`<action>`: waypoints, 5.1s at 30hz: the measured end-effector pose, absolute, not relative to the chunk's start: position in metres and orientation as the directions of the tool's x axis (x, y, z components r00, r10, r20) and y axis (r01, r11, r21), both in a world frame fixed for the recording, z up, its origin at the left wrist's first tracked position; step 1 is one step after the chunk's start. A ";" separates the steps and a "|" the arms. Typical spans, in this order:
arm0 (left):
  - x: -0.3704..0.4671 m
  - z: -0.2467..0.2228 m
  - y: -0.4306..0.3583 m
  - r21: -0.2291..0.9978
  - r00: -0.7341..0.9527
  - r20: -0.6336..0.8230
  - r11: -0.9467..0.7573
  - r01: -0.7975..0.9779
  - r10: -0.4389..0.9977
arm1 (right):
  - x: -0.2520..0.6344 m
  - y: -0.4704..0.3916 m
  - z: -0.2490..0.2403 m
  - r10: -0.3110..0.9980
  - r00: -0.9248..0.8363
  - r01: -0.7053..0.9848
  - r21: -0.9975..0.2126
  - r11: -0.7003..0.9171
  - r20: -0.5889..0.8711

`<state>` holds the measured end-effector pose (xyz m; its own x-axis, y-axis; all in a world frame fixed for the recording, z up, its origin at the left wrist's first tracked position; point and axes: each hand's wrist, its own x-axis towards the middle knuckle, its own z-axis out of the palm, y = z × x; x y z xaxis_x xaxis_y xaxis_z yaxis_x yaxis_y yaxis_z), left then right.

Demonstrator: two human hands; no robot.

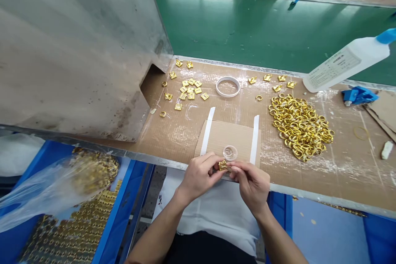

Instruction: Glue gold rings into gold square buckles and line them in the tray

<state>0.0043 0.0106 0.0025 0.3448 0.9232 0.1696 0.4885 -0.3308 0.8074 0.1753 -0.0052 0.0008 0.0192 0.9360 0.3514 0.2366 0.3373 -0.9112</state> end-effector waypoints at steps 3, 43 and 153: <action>0.005 0.002 0.011 0.803 0.340 0.169 -0.329 0.497 0.925 | 0.176 -0.005 0.000 0.937 0.014 0.261 -0.906 0.334 0.349; 0.004 0.001 0.010 0.812 0.349 0.149 -0.316 0.490 0.925 | 0.177 -0.006 -0.002 0.932 0.004 0.252 -0.902 0.351 0.363; 0.004 -0.001 0.009 0.795 0.348 0.173 -0.339 0.503 0.922 | 0.182 0.019 0.007 0.880 0.097 0.536 -0.769 0.348 0.466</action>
